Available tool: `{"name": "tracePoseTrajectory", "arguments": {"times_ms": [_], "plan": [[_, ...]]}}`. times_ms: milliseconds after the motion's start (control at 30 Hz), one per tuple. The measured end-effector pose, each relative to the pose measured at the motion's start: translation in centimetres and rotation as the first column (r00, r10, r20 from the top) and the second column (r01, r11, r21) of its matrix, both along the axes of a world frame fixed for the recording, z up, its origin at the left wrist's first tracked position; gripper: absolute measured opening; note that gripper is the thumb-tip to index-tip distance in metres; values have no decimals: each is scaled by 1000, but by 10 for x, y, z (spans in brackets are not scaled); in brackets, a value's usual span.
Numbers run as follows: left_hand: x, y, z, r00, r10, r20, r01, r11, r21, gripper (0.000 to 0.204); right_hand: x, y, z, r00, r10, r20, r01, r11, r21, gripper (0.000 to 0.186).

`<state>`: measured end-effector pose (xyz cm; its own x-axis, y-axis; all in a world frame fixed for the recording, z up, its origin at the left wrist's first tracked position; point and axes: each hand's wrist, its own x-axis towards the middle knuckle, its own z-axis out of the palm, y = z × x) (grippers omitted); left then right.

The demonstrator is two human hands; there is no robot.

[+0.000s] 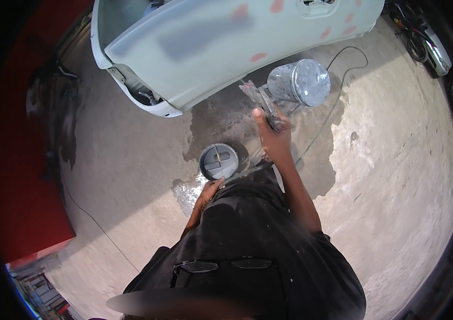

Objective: Spray painting the tailgate of a white truck.

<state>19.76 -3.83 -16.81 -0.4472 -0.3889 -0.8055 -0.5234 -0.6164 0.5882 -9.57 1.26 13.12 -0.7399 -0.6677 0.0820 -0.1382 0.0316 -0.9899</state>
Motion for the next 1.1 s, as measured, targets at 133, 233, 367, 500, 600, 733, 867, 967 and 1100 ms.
{"name": "tracePoseTrajectory", "arguments": {"times_ms": [133, 233, 367, 500, 600, 733, 867, 967, 1100], "plan": [[0, 4, -14, 999, 11, -36, -12, 999, -32, 57, -7, 4, -12, 979, -103, 174, 101, 995, 20, 42], [0, 1, -25, 1000, -14, -23, 13, 998, -68, 61, -8, 6, -4, 996, -77, 49, 82, 989, -119, 45], [-3, -2, -37, 999, -39, -38, 36, 997, -74, 62, -10, 14, 13, 992, -10, 122, 17, 998, -53, 46], [-29, -1, -10, 992, 5, -125, -20, 993, -121, 59, -26, 13, 27, 999, -19, 39, 24, 990, -138, 41], [-46, -11, 27, 991, -121, -49, 117, 990, -80, 56, -45, 15, 32, 993, -101, 65, 107, 989, -98, 39], [-55, -16, 45, 991, -117, -64, 109, 986, -124, 54, -63, 23, 34, 947, -251, 199, 276, 955, -112, 40], [-63, -16, 63, 988, -135, -70, 125, 983, -136, 54, -71, 26, 33, 877, -401, 266, 430, 901, -57, 43], [-65, -17, 62, 987, -141, -80, 131, 984, -121, 50, -74, 25, 35, 924, -332, 189, 346, 937, -48, 42], [-71, -16, 56, 982, -167, -87, 156, 979, -128, 49, -62, 17, 49, 979, -186, 81, 189, 981, -33, 41]]}}
